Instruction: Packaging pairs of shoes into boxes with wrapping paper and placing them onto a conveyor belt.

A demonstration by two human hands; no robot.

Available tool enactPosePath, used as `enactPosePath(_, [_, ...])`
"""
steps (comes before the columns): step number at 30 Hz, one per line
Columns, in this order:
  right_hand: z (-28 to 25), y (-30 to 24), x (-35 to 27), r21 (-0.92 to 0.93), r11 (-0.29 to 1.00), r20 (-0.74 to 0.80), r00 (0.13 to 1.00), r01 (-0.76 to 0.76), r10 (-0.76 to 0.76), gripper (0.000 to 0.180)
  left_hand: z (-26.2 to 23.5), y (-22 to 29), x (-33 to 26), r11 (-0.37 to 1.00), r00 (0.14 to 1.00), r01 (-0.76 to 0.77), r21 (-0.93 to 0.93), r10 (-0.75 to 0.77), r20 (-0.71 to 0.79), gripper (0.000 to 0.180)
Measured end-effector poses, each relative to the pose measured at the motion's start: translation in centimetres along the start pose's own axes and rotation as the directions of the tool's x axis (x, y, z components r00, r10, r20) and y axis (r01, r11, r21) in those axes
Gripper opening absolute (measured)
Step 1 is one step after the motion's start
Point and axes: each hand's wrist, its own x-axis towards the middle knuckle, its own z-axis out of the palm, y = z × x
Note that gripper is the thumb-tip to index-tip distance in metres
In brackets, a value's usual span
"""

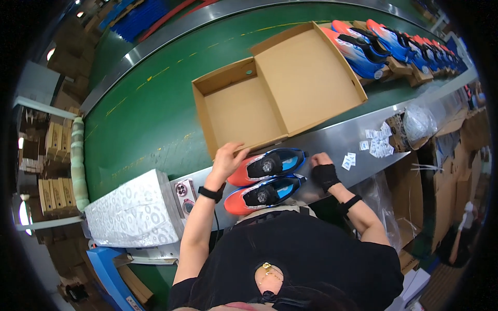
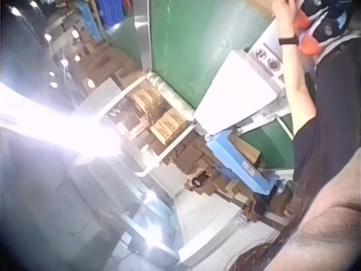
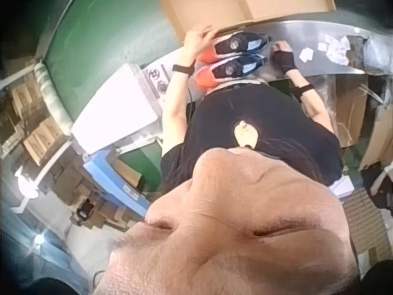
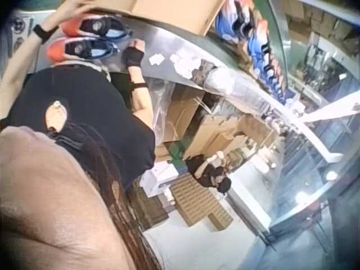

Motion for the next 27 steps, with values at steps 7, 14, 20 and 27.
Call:
enactPosePath(7, [-4.5, -12.6, 9.8, 0.244, 0.953, -0.102, 0.982, 0.178, -0.157, 0.032, -10.9, -7.2, -11.0, 0.923, 0.731, 0.330, -0.197, -0.382, -0.566, 0.019])
enactPosePath(14, [0.3, -16.4, 10.7, 0.435, 0.880, 0.182, 0.938, 0.193, -0.296, 0.058, -17.9, -17.2, -29.5, 0.186, 0.218, 0.976, 0.117, -0.753, -0.621, 0.082])
enactPosePath(20, [1.4, -18.3, 10.4, 0.385, 0.902, 0.302, 0.897, 0.196, -0.324, 0.056, -19.6, -17.2, -29.8, 0.151, 0.242, 0.970, 0.189, -0.616, -0.749, 0.037])
enactPosePath(27, [0.3, -15.9, 11.0, 0.331, 0.919, 0.298, 0.901, 0.213, -0.316, 0.050, -29.2, -13.1, -30.8, 0.385, 0.151, 0.923, 0.004, -0.353, -0.923, 0.031])
